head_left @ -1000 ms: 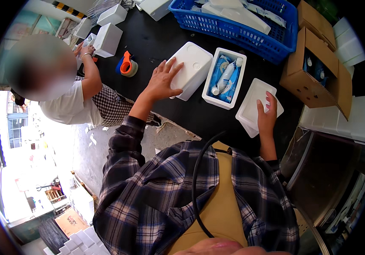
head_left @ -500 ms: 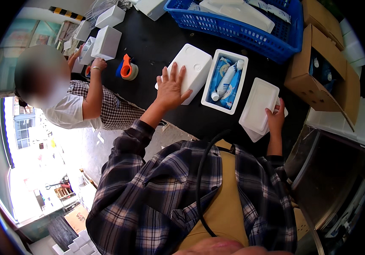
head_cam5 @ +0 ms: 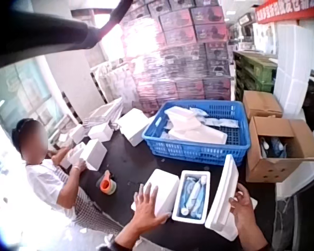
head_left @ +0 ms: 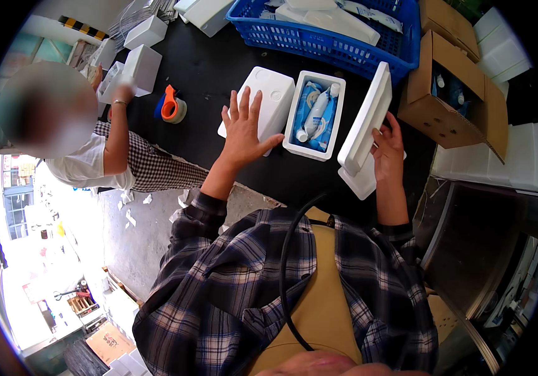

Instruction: The person packs blue liquid pouches into styrofoam containers, places the containers inside cardboard boxes, and organizes the boxes on a workspace.

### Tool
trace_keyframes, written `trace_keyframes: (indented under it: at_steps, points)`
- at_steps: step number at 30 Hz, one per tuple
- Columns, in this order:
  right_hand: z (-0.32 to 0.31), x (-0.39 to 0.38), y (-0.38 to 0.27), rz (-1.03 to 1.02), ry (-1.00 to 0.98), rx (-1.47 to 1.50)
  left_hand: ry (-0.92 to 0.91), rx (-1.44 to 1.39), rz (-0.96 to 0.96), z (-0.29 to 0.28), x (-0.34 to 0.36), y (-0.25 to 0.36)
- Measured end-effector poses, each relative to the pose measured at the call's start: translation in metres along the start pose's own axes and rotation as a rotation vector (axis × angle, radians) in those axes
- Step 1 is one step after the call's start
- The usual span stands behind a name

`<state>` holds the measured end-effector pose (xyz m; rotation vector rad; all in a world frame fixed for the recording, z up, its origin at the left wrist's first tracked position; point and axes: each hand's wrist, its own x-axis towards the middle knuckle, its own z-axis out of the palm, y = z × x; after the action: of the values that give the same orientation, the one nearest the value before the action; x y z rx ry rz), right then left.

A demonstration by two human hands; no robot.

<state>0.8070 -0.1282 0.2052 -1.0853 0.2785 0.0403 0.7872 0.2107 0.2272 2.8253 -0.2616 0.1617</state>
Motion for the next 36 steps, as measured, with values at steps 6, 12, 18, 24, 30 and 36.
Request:
trace_keyframes:
  at_steps: [6, 12, 18, 24, 30, 36]
  points:
    - [0.070, -0.013, 0.037, 0.057, -0.259, 0.283, 0.137, -0.675, 0.407, -0.007, -0.014, 0.117]
    - [0.032, 0.059, 0.042, -0.143, -0.029, -0.238, 0.019, -0.159, 0.379, -0.008, 0.013, 0.089]
    - [0.070, 0.123, 0.040, -0.707, -0.222, -1.091, -0.319, 0.068, 0.394, 0.020, 0.013, 0.057]
    - [0.100, 0.129, 0.045, -0.602, -0.297, -1.380, -0.293, 0.043, 0.323, 0.030, 0.000, 0.062]
    - [0.109, 0.112, 0.043, -0.576, -0.261, -1.504, -0.346, 0.017, 0.299, 0.023, -0.003, 0.060]
    - [0.105, 0.114, 0.051, -0.657, -0.159, -1.482, -0.334, 0.063, 0.308, 0.018, -0.001, 0.062]
